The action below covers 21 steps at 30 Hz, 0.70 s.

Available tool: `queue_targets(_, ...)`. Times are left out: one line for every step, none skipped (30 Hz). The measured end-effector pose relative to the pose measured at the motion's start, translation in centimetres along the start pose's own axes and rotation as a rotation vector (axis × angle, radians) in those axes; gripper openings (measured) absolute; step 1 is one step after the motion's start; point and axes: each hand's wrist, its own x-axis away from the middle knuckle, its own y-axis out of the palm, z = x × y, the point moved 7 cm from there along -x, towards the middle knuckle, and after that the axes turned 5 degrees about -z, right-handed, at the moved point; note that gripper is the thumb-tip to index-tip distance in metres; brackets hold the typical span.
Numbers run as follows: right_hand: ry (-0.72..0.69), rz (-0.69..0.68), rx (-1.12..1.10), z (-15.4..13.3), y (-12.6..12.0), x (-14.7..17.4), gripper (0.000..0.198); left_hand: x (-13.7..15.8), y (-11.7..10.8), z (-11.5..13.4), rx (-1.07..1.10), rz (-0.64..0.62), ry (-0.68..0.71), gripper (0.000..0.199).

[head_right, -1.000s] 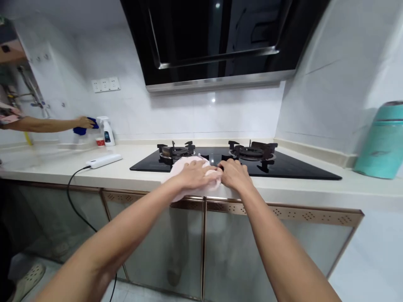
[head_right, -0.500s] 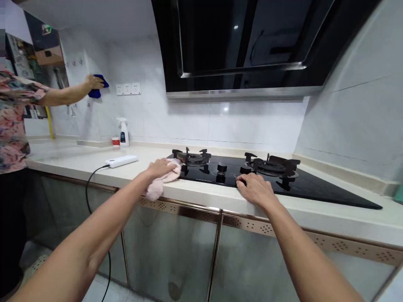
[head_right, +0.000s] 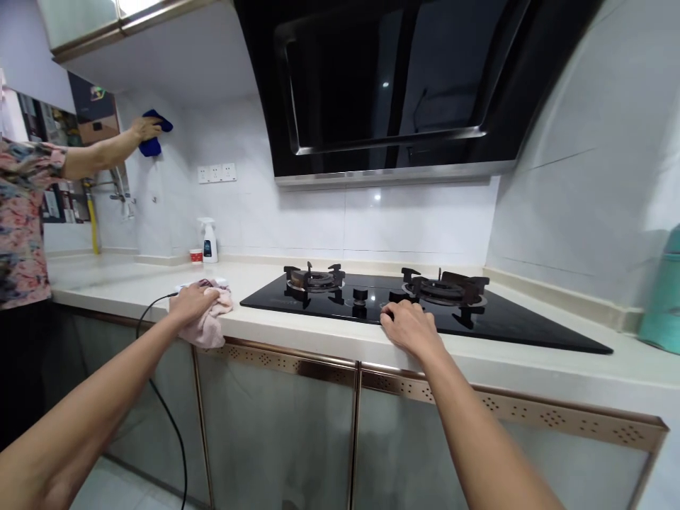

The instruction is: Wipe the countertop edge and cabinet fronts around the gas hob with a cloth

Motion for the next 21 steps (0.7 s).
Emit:
queue_targets(-0.004, -0.001, -0.002, -0.1, 0.0, 0.0, 0.046, 0.7, 0.0, 0.4, -0.009, 0.015, -0.003, 0.041)
queue_targets(-0.008, 0.0, -0.003, -0.2, -0.1, 0.0, 0.046, 1.4, 0.0, 1.1, -0.015, 0.029, 0.0, 0.043)
queue_targets(-0.01, 0.002, -0.004, -0.2, -0.1, 0.1, 0.046, 2.2, 0.1, 2.0, -0.017, 0.04, 0.011, 0.044)
queue_targets(-0.011, 0.004, -0.004, -0.3, -0.2, 0.1, 0.046, 3.1, 0.4, 3.2, -0.02, 0.049, 0.031, 0.046)
queue_targets(-0.011, 0.006, -0.005, -0.3, -0.2, 0.1, 0.047, 4.0, 0.8, 4.7, -0.019, 0.056, 0.064, 0.046)
queue_targets(-0.009, 0.008, -0.008, -0.4, -0.3, 0.1, 0.047, 5.1, 1.3, 6.4, -0.009, 0.067, 0.107, 0.047)
queue_targets(-0.006, 0.008, -0.013, -0.4, -0.3, 0.2, 0.049, 6.2, 1.8, 8.5, 0.004, 0.08, 0.16, 0.047)
queue_targets(-0.003, 0.006, -0.02, -0.4, -0.4, 0.2, 0.05, 7.4, 2.2, 10.9, 0.039, 0.105, 0.233, 0.046)
queue_targets(-0.004, 0.001, -0.026, -0.4, -0.4, 0.2, 0.052, 8.8, 2.7, 13.4, 0.084, 0.136, 0.308, 0.044)
queue_targets(-0.005, -0.004, -0.034, -0.4, -0.3, 0.2, 0.055, 10.2, 3.2, 16.2, 0.119, 0.153, 0.381, 0.043)
queue_targets(-0.008, -0.006, -0.042, -0.3, -0.3, 0.1, 0.058, 11.5, 3.7, 19.0, 0.143, 0.159, 0.445, 0.04)
queue_targets(-0.012, -0.007, -0.05, -0.1, -0.2, 0.0, 0.06, 12.9, 4.3, 22.0, 0.16, 0.158, 0.518, 0.04)
queue_targets(-0.012, -0.005, -0.059, 0.2, -0.1, -0.1, 0.062, 14.3, 4.7, 25.0, 0.168, 0.163, 0.584, 0.04)
queue_targets(-0.007, 0.002, -0.071, 0.6, 0.0, -0.3, 0.062, 15.7, 5.2, 27.9, 0.17, 0.162, 0.667, 0.042)
queue_targets(0.0, 0.01, -0.09, 1.1, 0.1, -0.5, 0.062, 17.0, 5.6, 30.7, 0.165, 0.154, 0.764, 0.046)
queue_targets(0.006, 0.016, -0.112, 1.6, 0.2, -0.8, 0.06, 18.1, 5.9, 32.9, 0.169, 0.155, 0.831, 0.051)
queue_targets(0.007, 0.019, -0.135, 2.0, 0.3, -1.0, 0.059, 18.7, 6.0, 34.4, 0.173, 0.163, 0.853, 0.054)
queue_targets(0.005, 0.018, -0.152, 2.4, 0.4, -1.3, 0.057, 19.2, 6.1, 35.5, 0.174, 0.171, 0.879, 0.056)
queue_targets(-0.002, 0.017, -0.155, 2.7, 0.5, -1.5, 0.055, 19.4, 6.2, 36.0, 0.174, 0.182, 0.899, 0.055)
queue_targets(-0.01, 0.016, -0.143, 2.9, 0.5, -1.7, 0.054, 19.5, 6.2, 36.1, 0.169, 0.194, 0.922, 0.054)
queue_targets(-0.016, 0.021, -0.117, 2.9, 0.6, -1.8, 0.054, 19.4, 6.2, 35.7, 0.162, 0.205, 0.949, 0.052)
